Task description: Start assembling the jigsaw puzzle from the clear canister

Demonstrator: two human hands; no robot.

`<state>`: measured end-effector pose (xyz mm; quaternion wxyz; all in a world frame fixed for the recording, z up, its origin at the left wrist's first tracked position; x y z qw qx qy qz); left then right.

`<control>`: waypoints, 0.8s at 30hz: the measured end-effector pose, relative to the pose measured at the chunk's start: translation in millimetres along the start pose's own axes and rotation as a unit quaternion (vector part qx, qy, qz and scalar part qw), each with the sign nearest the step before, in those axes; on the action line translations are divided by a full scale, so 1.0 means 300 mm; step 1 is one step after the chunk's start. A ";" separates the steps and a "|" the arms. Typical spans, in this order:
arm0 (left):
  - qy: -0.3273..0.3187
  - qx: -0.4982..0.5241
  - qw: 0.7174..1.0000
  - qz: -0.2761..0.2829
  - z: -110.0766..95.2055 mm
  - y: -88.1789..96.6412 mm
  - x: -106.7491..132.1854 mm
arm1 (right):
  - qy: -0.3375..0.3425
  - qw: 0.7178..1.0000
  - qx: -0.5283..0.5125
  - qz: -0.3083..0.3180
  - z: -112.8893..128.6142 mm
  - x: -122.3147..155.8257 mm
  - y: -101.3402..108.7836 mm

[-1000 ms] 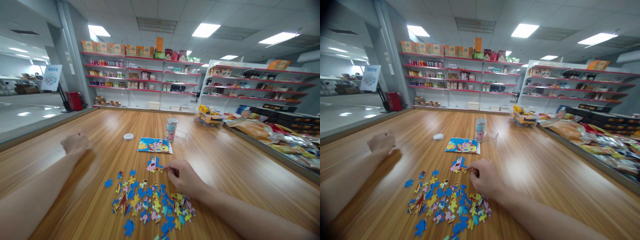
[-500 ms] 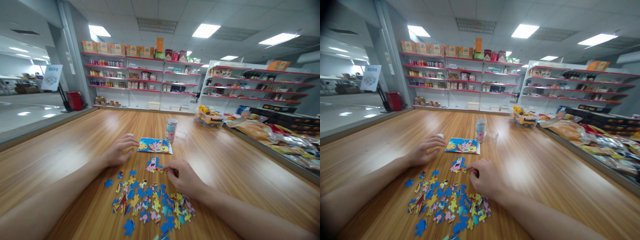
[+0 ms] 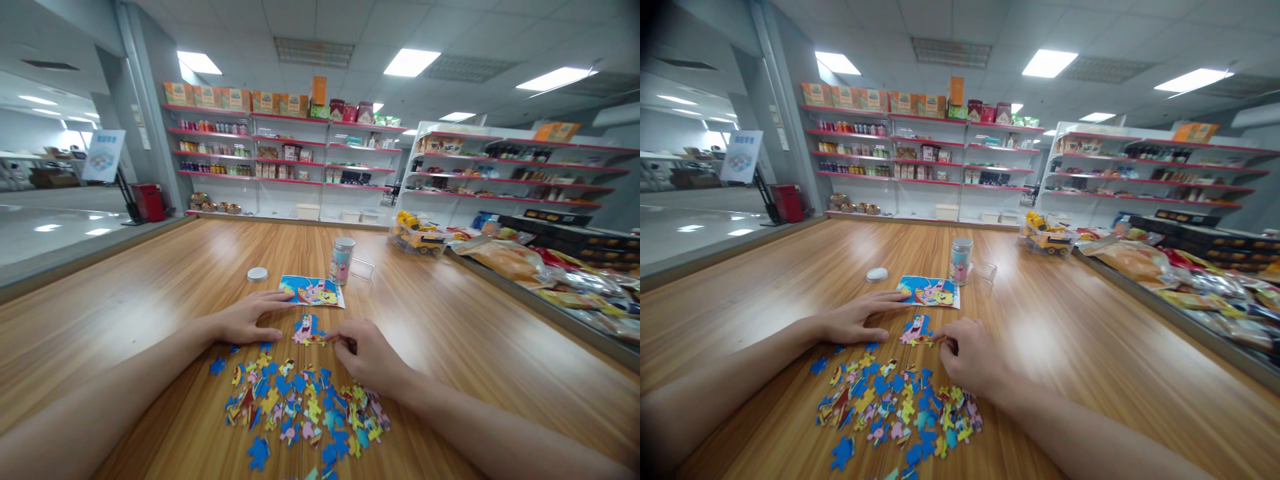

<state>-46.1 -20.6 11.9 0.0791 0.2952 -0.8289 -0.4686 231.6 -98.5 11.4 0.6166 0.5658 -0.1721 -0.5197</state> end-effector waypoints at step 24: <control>0.026 0.100 0.994 0.041 -0.062 0.002 -0.010 | 0.028 0.999 -0.013 -0.009 0.004 0.002 0.005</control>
Point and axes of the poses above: each hand's wrist, its own x-axis away from the middle knuckle, its own y-axis out of the back of the hand, z = x × y, the point moved 1 cm from there along -x, towards the middle knuckle, and after that the axes turned 14 degrees about x, right-handed, at the moved point
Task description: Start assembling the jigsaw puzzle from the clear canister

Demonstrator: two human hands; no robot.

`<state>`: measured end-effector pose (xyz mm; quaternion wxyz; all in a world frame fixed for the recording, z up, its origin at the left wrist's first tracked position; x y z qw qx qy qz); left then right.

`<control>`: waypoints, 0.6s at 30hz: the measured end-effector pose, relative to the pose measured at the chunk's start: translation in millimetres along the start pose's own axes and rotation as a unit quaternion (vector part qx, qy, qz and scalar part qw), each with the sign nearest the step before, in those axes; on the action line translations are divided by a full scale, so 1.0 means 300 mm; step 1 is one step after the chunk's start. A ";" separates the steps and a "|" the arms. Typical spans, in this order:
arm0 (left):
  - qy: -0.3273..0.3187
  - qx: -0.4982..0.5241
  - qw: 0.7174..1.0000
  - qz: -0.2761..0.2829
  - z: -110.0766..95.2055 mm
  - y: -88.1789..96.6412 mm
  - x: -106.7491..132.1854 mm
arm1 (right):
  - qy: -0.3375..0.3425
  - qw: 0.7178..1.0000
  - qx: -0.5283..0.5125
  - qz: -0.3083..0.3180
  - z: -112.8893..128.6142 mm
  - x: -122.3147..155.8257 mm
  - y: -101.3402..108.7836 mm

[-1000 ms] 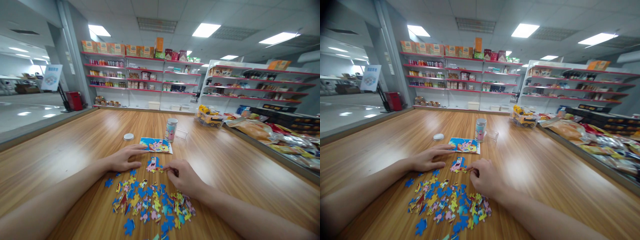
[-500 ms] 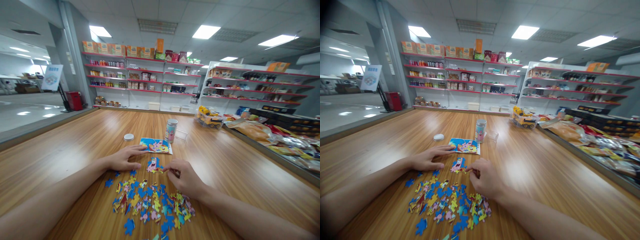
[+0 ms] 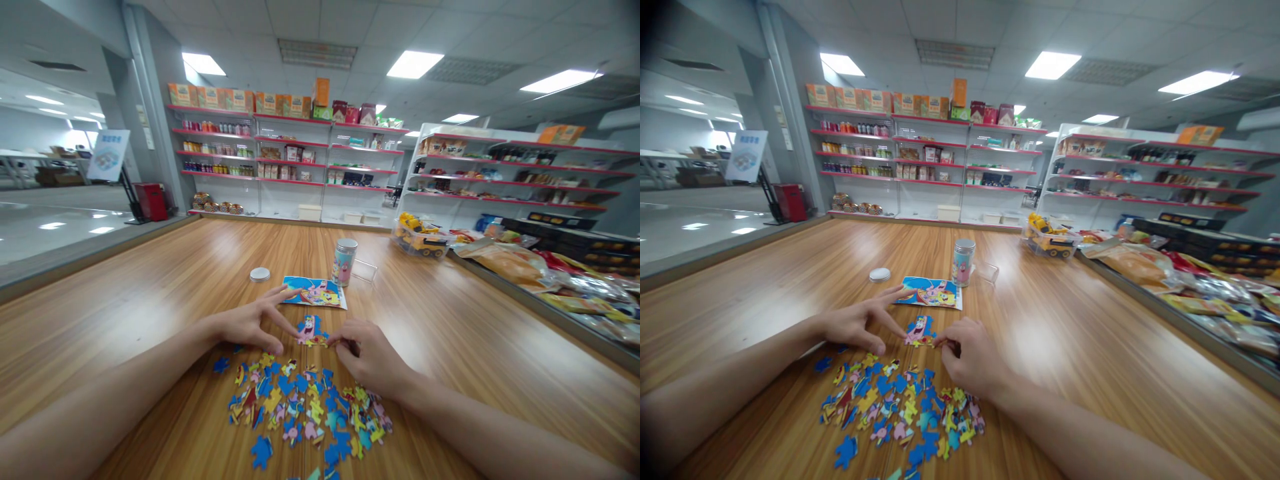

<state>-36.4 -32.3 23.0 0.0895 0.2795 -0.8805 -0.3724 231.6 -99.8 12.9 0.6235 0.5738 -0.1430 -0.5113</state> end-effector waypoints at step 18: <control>-0.032 0.017 0.998 0.043 -0.057 -0.051 -0.036 | 0.045 0.998 -0.030 -0.015 0.016 0.003 0.020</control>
Point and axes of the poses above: each hand's wrist, its own x-axis away from the middle knuckle, its own y-axis out of the back of the hand, z = x × y, the point moved 1 cm from there along -x, towards the middle knuckle, and after that the axes turned 14 degrees about x, right-handed, at the moved point
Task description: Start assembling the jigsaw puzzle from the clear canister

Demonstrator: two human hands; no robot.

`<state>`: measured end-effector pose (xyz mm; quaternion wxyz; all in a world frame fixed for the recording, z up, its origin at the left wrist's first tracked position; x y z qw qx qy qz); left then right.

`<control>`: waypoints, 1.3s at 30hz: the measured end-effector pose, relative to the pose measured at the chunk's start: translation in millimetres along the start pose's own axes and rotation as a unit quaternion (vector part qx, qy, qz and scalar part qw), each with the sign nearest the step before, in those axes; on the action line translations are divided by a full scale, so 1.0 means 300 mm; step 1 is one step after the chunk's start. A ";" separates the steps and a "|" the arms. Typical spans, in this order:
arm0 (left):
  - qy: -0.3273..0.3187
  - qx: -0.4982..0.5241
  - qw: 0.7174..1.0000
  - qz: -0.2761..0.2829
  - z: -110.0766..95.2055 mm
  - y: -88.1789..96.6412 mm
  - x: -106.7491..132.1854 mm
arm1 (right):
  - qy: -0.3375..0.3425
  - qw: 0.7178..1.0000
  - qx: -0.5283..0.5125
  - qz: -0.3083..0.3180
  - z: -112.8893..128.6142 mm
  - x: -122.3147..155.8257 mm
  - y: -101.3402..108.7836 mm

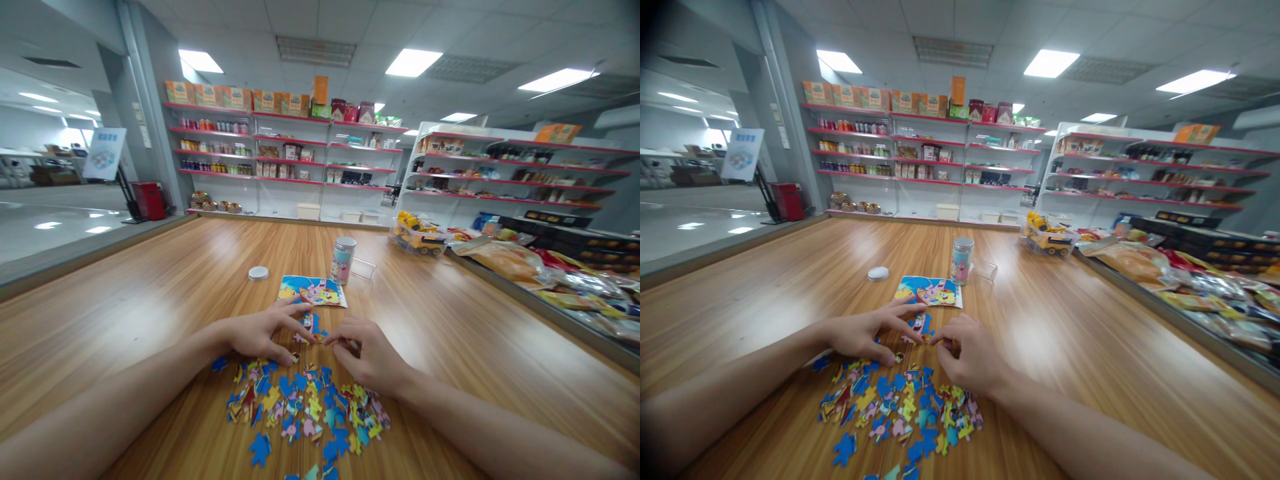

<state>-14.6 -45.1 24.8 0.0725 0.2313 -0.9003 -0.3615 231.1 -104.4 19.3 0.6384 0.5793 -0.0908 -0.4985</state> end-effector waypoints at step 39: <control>-0.013 -0.011 0.999 -0.033 0.011 -0.014 -0.005 | 0.129 0.984 -0.082 0.096 0.028 0.011 0.033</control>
Point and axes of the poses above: each hand's wrist, its own x-axis away from the middle knuckle, its own y-axis out of the back of the hand, z = x × y, the point moved 1 cm from there along -x, towards the middle knuckle, and after that the axes turned 14 degrees about x, right-handed, at the moved point
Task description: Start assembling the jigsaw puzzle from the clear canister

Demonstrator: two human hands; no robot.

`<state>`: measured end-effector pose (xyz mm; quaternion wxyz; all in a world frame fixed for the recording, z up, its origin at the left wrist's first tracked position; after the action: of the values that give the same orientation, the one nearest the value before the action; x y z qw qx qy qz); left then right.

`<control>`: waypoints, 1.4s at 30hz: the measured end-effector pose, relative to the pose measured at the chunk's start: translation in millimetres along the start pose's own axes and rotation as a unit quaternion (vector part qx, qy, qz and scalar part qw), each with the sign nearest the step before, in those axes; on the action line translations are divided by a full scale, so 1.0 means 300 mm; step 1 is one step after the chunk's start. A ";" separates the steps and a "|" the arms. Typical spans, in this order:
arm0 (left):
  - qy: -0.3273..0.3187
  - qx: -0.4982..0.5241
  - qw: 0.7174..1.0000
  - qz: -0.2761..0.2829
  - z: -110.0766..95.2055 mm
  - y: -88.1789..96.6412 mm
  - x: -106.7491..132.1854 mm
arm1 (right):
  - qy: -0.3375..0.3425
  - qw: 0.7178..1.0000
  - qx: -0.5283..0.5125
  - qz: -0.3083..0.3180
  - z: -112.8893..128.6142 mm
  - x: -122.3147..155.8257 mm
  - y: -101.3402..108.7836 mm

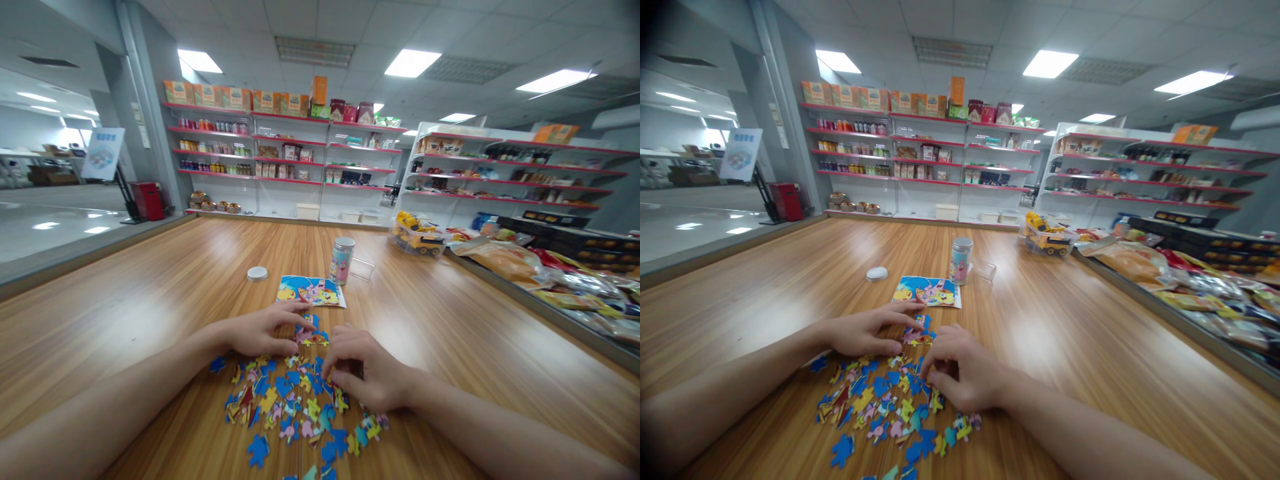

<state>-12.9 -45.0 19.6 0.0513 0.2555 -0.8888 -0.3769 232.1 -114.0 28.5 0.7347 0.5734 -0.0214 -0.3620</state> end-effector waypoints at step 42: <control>-0.009 0.011 1.000 0.001 0.009 0.000 0.006 | 0.063 0.997 -0.039 0.005 -0.004 0.004 0.002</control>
<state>-15.3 -44.2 17.5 0.0406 0.2512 -0.8939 -0.3690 233.7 -113.7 28.1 0.7579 0.5660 0.0366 -0.3222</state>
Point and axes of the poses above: each hand's wrist, its own x-axis away from the middle knuckle, its own y-axis out of the back of the hand, z = x × y, the point moved 1 cm from there along -x, towards the middle knuckle, and after that the axes turned 14 degrees about x, right-handed, at the moved point
